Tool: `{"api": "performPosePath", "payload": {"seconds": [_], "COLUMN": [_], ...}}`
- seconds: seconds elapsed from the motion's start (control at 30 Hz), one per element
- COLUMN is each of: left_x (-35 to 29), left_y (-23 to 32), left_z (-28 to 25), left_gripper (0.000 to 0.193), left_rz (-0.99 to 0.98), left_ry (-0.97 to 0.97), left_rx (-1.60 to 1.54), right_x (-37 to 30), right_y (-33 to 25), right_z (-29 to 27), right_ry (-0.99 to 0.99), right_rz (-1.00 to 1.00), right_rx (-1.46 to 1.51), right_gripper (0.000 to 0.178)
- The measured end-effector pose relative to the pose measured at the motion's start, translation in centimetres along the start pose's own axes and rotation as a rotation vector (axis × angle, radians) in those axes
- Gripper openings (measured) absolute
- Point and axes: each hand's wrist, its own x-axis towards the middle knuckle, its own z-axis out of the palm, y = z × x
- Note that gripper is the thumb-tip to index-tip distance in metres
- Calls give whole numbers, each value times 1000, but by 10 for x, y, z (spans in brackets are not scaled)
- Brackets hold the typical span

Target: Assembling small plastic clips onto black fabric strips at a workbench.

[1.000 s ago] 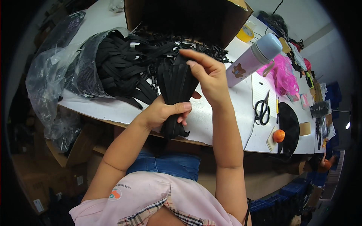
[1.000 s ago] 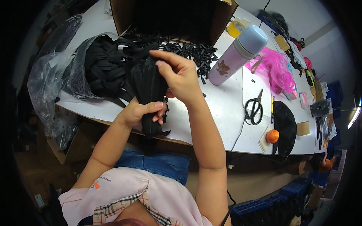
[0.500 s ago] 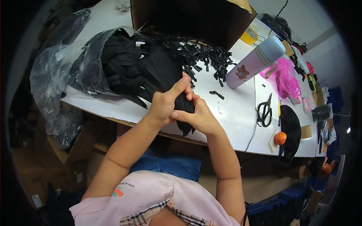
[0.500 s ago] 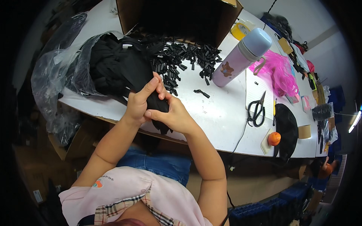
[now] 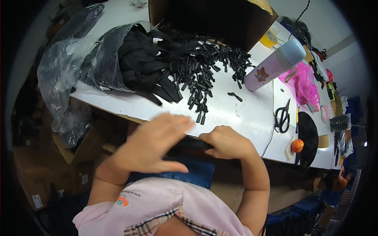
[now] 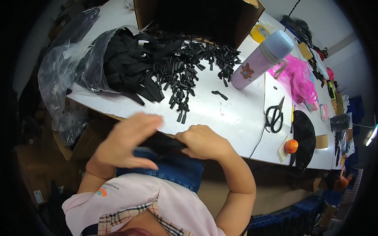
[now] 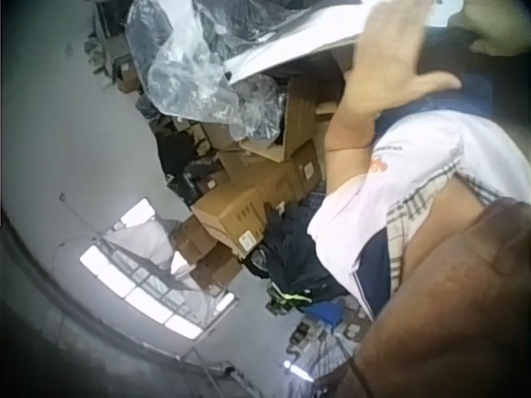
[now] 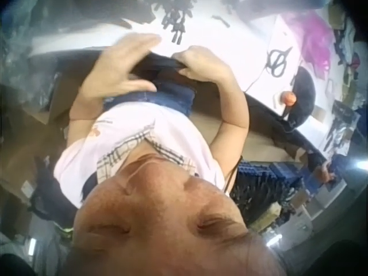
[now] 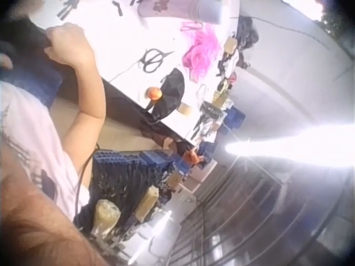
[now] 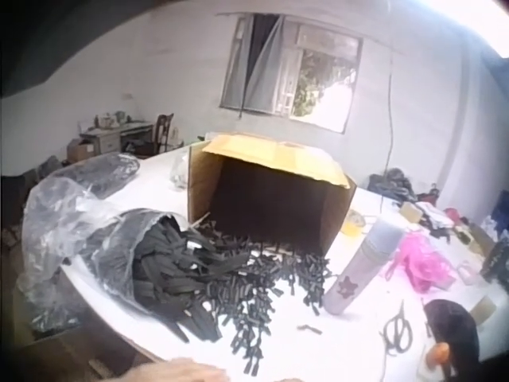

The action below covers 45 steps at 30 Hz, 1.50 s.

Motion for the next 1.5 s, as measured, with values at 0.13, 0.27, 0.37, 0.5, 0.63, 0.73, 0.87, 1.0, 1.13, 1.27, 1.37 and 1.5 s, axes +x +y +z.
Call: {"api": "performPosePath", "payload": {"seconds": [0.13, 0.27, 0.37, 0.5, 0.63, 0.73, 0.87, 1.0, 1.13, 1.27, 1.37, 1.5], "left_x": [-2, -7, -11, -15, -13, -13, -17, -14, -13, -14, -13, -7], "left_y": [0, -20, -26, -29, -29, -27, -33, -35, -29, -20, -14, -12], "left_z": [53, 80, 84, 88, 97, 98, 88, 93, 102, 111, 118, 128], "left_gripper": [63, 36, 18, 21, 21, 24, 30, 32, 21, 16, 18, 19], "left_rz": [-220, -424, -601, -774, -597, -592, -486, -631, -695, -615, -530, -378], "left_ry": [-186, -151, -81, 154, 145, 24, -216, -46, 220, 458, 500, 677], "left_rx": [-123, -699, -984, -1499, -1550, -1552, -1867, -1745, -1599, -994, -862, -850], "right_x": [9, 9, 3, -5, 4, 9, 18, 19, 9, 1, 11, 29], "right_y": [-23, -33, -27, -16, -19, -18, -11, -10, -13, -22, -34, -43], "right_z": [2, -3, -3, 10, 40, 53, 61, 65, 61, 52, 55, 65], "right_ry": [-135, -25, 371, 1017, 725, 526, 663, 766, 1028, 1195, 1229, 1195], "right_rz": [-80, 80, 49, 94, 66, 169, 41, 55, 251, 293, 107, 20], "right_rx": [-206, -279, -285, 250, 668, 1089, 1000, 865, 937, 643, 97, 341], "right_gripper": [16, 27, 40, 62, 52, 22, 20, 19, 18, 14, 30, 35]}}
